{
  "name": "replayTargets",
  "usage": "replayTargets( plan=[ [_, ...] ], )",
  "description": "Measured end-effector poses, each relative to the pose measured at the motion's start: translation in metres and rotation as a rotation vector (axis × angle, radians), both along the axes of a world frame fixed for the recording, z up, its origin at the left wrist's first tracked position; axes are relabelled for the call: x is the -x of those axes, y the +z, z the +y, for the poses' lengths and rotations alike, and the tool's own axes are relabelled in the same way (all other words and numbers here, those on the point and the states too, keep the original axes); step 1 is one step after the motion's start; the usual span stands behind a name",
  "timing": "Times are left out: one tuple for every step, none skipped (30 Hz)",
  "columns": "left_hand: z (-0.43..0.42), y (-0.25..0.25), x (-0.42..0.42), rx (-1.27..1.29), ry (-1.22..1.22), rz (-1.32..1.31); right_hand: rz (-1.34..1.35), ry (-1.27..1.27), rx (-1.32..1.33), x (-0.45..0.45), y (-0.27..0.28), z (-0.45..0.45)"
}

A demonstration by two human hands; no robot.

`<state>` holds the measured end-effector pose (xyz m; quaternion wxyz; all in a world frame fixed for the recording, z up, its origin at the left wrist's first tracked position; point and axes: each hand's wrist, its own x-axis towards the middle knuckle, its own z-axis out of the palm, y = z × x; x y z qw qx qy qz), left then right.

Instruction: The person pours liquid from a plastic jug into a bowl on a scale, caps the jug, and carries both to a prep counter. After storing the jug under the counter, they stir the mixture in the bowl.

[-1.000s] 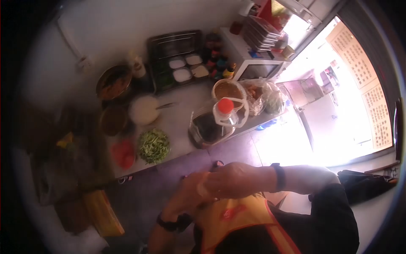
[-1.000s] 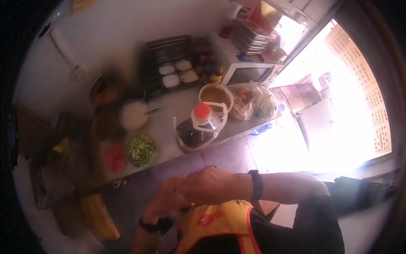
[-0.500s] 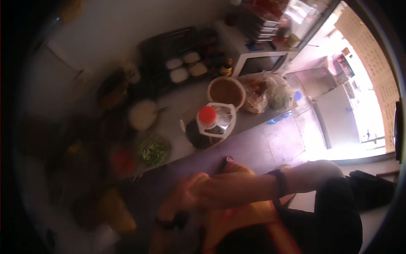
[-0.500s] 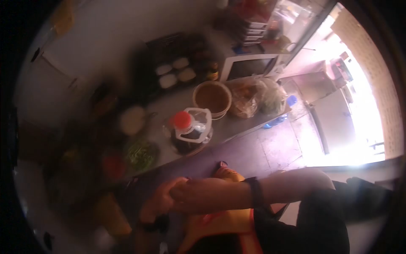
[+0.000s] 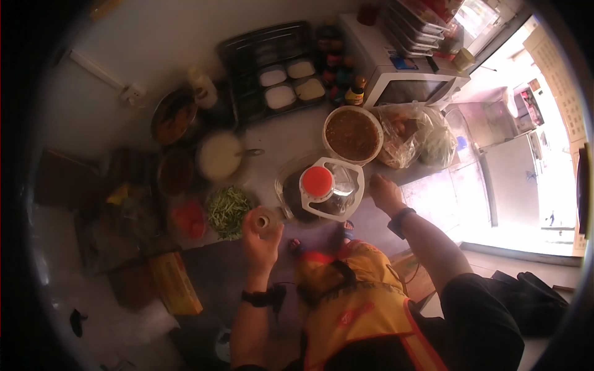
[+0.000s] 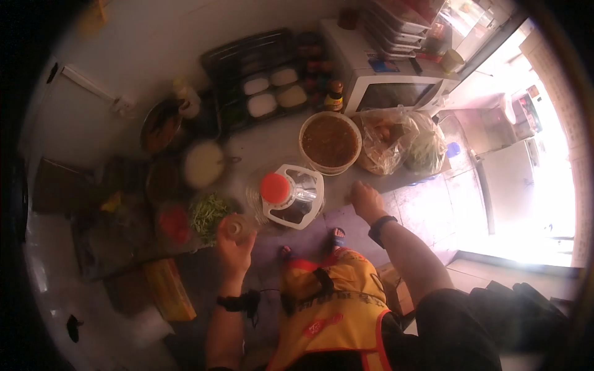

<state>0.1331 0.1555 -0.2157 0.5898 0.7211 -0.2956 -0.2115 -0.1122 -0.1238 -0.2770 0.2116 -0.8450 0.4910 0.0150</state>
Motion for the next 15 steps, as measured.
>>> replayTargets(
  plan=[
    [-0.004,-0.007,-0.003,0.012,0.022,0.013,0.000,-0.001,-0.011,-0.001,-0.005,-0.004],
    [-0.006,-0.012,-0.006,0.025,0.042,0.027,-0.052,-0.037,-0.026,-0.002,-0.011,-0.008],
    [-0.008,-0.015,-0.009,0.017,0.035,0.029,-0.103,-0.075,-0.039,-0.004,-0.009,-0.007],
    [-0.010,-0.017,-0.014,-0.070,0.033,-0.083,-0.101,-0.082,-0.043,-0.004,-0.005,-0.007],
    [-0.012,-0.019,-0.016,-0.158,0.030,-0.194,-0.144,-0.008,-0.025,-0.001,-0.001,-0.006],
    [-0.016,-0.018,-0.016,-0.165,0.025,-0.194,-0.168,0.028,-0.018,0.000,0.007,-0.004],
    [-0.020,-0.013,-0.017,-0.118,0.017,-0.123,-0.193,0.065,-0.012,0.002,0.015,-0.001],
    [-0.019,-0.007,-0.018,-0.074,0.016,-0.059,-0.172,0.076,0.065,0.002,0.020,0.004],
    [-0.017,-0.002,-0.016,-0.082,0.027,-0.069,-0.154,0.091,0.144,0.001,0.026,0.010],
    [-0.018,0.003,-0.011,-0.095,0.064,-0.167,-0.166,0.104,0.139,0.001,0.033,0.015],
    [-0.016,0.013,-0.008,-0.101,0.084,-0.220,-0.205,0.026,0.012,0.003,0.040,0.022],
    [-0.015,0.023,-0.005,-0.108,0.105,-0.274,-0.242,-0.057,-0.110,0.007,0.048,0.027],
    [-0.015,0.042,-0.001,-0.044,0.156,-0.359,-0.256,-0.056,-0.102,0.007,0.057,0.029],
    [-0.017,0.065,0.003,0.019,0.200,-0.440,-0.303,-0.095,-0.324,0.008,0.065,0.034],
    [-0.026,0.104,0.007,0.019,0.197,-0.444,-0.343,-0.130,-0.553,0.009,0.070,0.041]
  ],
)
